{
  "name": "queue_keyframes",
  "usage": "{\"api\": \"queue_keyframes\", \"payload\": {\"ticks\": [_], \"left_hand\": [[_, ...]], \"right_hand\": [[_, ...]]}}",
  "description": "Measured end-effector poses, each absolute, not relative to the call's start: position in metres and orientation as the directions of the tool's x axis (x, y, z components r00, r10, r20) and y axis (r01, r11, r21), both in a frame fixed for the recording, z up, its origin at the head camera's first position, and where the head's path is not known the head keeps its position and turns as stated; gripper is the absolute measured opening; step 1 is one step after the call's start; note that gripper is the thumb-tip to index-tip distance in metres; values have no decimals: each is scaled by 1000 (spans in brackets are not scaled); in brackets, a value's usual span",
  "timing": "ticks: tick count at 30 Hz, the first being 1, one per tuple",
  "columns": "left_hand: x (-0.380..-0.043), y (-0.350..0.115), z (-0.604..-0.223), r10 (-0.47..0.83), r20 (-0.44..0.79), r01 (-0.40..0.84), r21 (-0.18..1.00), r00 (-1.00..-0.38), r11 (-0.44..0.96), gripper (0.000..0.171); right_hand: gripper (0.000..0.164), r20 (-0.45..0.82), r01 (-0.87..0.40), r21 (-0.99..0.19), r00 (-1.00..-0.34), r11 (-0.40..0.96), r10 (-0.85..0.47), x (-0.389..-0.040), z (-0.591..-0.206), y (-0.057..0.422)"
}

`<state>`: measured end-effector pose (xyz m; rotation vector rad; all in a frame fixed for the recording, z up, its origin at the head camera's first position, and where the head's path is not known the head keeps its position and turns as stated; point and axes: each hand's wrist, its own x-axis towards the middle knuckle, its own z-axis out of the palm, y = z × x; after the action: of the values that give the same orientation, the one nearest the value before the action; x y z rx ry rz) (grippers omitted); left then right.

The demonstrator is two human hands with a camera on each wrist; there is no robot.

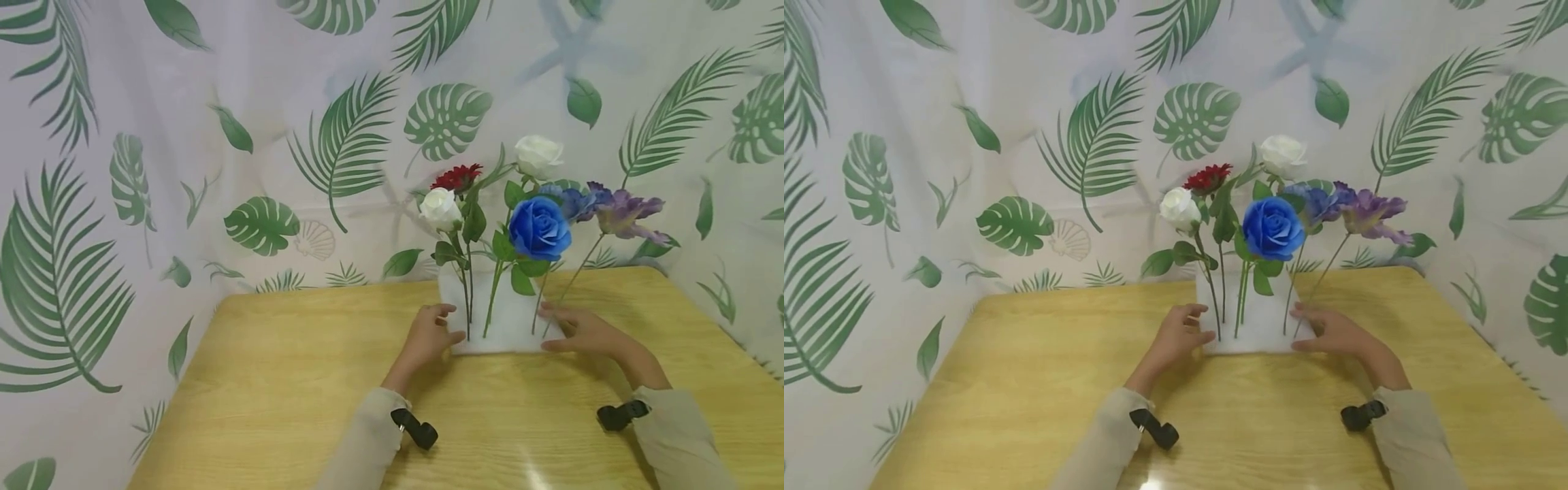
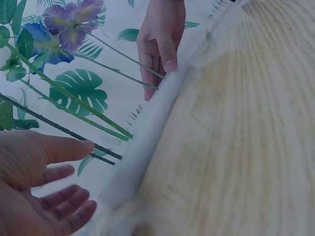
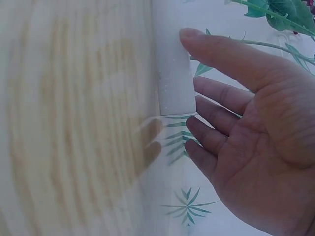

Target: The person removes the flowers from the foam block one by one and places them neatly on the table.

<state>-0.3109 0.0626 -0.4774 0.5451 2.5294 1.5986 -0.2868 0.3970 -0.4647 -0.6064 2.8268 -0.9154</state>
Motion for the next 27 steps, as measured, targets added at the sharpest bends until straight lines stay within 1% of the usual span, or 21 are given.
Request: {"api": "queue_keyframes", "payload": {"ticks": [2,4,6,10,14,19,22,27], "left_hand": [[-309,62,-473,346,152,270,907,-926,322,42],[-309,61,-469,355,189,293,918,-915,266,35],[-310,61,-467,377,215,312,924,-901,219,32],[-314,64,-471,413,227,311,939,-882,147,30],[-316,70,-478,431,203,241,970,-879,35,27],[-317,78,-482,422,130,94,990,-897,-106,24],[-319,80,-484,410,100,50,990,-907,-132,25],[-318,84,-485,383,77,23,989,-920,-144,24]], "right_hand": [[77,22,-345,-571,-913,745,-407,-289,-466,397],[77,27,-355,-563,-910,746,-413,-290,-467,396],[77,26,-357,-553,-911,753,-412,-292,-468,395],[76,30,-362,-554,-909,750,-416,-289,-469,395],[76,31,-362,-546,-910,756,-413,-285,-469,397],[78,25,-349,-543,-916,764,-401,-285,-470,400],[77,24,-347,-548,-916,761,-401,-287,-470,399],[77,26,-352,-548,-914,759,-404,-288,-470,398]]}}
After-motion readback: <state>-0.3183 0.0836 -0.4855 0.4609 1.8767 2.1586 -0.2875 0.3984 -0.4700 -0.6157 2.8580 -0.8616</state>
